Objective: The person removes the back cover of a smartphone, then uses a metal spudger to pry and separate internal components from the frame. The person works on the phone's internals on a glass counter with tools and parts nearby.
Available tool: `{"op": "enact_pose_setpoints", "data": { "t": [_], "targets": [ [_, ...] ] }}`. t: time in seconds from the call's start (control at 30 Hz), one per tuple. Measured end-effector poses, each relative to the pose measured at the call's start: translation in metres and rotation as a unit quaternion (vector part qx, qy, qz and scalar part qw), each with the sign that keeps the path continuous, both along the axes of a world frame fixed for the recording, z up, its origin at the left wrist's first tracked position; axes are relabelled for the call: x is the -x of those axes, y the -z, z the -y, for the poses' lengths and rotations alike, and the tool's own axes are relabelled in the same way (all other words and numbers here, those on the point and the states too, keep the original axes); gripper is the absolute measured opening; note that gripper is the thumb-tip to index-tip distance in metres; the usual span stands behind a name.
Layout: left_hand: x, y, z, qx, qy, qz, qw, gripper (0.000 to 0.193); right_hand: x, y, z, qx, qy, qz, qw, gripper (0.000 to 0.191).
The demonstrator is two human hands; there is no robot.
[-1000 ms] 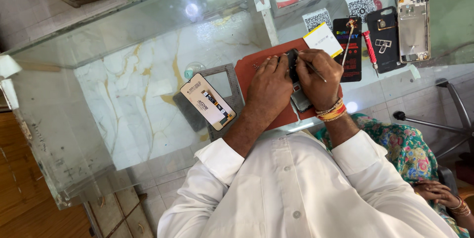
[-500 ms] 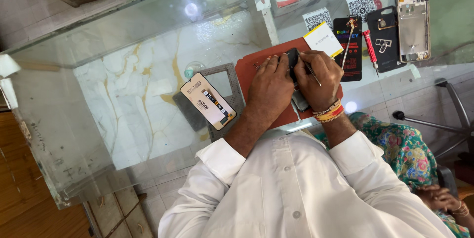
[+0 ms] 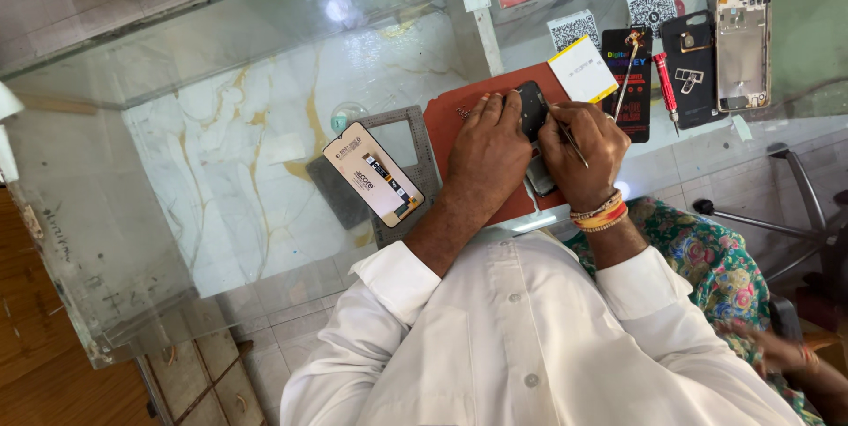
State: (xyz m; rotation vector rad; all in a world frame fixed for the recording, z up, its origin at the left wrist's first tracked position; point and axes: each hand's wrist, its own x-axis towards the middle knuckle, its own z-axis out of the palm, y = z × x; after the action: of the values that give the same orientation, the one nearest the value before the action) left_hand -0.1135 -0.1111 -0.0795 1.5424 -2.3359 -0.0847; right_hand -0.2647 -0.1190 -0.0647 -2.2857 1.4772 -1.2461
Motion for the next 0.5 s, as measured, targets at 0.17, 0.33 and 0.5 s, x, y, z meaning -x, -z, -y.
{"op": "enact_pose_setpoints", "data": {
  "t": [0.17, 0.33, 0.5],
  "targets": [
    [0.000, 0.001, 0.001, 0.001, 0.006, 0.005, 1.000, 0.024, 0.008, -0.001, -0.012, 0.004, 0.004, -0.022, 1.000, 0.013],
    [-0.002, 0.000, -0.001, -0.005, 0.012, 0.000, 1.000, 0.025, 0.001, 0.003, 0.002, 0.000, -0.006, -0.009, 1.000, 0.011],
    [-0.003, -0.004, -0.001, 0.004, 0.003, -0.004, 1.000, 0.024, 0.005, -0.007, -0.007, 0.010, -0.007, -0.042, 0.999, 0.011]
  ]
}}
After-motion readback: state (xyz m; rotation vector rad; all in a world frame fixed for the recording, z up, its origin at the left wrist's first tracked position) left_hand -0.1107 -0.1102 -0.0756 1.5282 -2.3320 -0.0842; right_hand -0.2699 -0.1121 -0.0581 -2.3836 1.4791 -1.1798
